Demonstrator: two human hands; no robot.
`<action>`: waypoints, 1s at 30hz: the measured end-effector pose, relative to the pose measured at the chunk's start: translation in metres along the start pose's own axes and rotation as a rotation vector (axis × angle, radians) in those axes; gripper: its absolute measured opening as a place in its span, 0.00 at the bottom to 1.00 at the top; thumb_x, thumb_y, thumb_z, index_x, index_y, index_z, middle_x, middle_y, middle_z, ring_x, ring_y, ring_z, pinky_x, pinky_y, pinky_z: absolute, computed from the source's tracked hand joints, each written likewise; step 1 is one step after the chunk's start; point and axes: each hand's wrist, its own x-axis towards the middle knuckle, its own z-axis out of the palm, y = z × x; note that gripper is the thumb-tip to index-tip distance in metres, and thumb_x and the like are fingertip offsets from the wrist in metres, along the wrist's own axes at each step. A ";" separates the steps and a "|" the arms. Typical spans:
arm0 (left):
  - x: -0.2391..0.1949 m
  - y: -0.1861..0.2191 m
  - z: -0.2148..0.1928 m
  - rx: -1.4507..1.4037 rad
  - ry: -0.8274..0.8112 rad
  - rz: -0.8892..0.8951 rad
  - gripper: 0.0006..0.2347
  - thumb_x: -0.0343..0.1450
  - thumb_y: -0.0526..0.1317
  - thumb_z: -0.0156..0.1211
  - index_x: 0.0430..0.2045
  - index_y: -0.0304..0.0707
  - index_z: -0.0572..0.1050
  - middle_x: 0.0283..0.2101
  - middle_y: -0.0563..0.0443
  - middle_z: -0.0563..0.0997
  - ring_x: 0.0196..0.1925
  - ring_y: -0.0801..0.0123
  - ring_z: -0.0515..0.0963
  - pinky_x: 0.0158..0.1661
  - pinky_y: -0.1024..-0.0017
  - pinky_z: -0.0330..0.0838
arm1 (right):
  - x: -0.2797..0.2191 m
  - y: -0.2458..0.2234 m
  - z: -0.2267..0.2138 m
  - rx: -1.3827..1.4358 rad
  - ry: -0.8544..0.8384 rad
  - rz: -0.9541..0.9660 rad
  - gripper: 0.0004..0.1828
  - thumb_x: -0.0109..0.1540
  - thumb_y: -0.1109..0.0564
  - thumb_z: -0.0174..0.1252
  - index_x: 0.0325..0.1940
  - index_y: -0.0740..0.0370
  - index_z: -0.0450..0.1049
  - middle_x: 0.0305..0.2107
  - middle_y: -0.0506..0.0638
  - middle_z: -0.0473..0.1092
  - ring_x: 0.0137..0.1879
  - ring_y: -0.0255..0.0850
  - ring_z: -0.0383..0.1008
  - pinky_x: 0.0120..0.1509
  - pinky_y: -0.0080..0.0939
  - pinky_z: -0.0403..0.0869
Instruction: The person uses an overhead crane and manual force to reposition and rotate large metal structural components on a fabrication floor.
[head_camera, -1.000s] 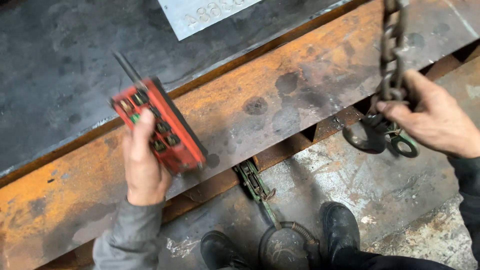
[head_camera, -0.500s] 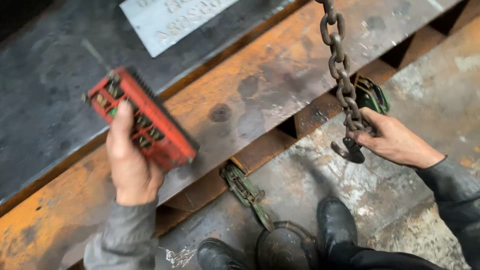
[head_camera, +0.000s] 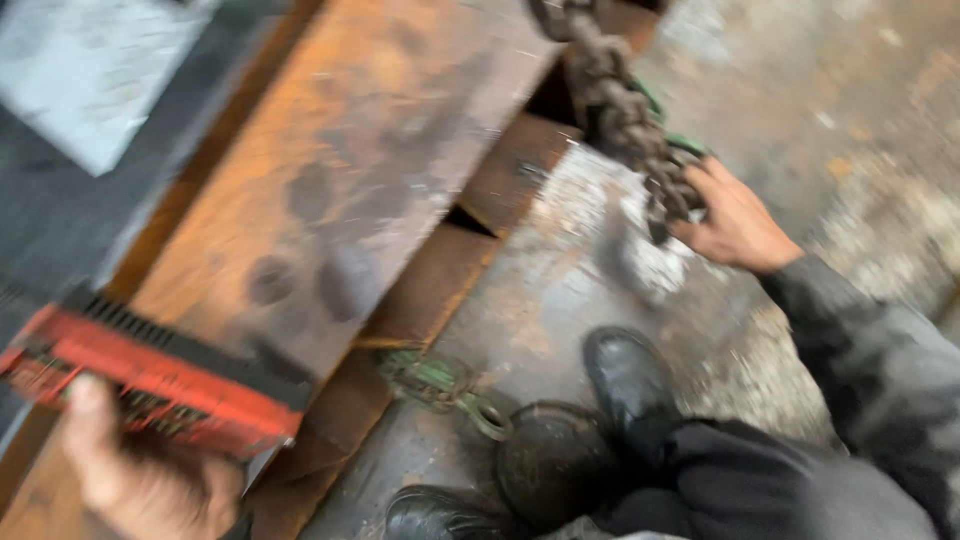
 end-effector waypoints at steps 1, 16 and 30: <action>0.002 -0.004 0.005 0.033 -0.021 0.002 0.20 0.82 0.47 0.56 0.65 0.35 0.65 0.58 0.51 0.73 0.61 0.66 0.73 0.68 0.61 0.68 | -0.005 0.009 0.001 -0.013 0.013 0.005 0.31 0.52 0.56 0.67 0.56 0.69 0.69 0.44 0.67 0.68 0.51 0.64 0.70 0.53 0.57 0.70; 0.019 -0.002 0.062 0.453 -0.112 -0.178 0.35 0.77 0.63 0.48 0.70 0.33 0.54 0.62 0.41 0.65 0.69 0.51 0.69 0.67 0.43 0.68 | 0.025 0.077 -0.006 0.291 0.063 0.440 0.23 0.57 0.61 0.67 0.53 0.70 0.69 0.38 0.62 0.76 0.41 0.48 0.80 0.45 0.47 0.79; 0.039 -0.044 -0.021 0.398 -0.067 -0.098 0.36 0.78 0.60 0.53 0.75 0.33 0.55 0.62 0.41 0.66 0.68 0.51 0.70 0.70 0.42 0.68 | 0.021 0.092 0.059 -0.006 0.514 0.146 0.21 0.57 0.69 0.62 0.52 0.70 0.64 0.49 0.68 0.65 0.46 0.54 0.75 0.44 0.50 0.80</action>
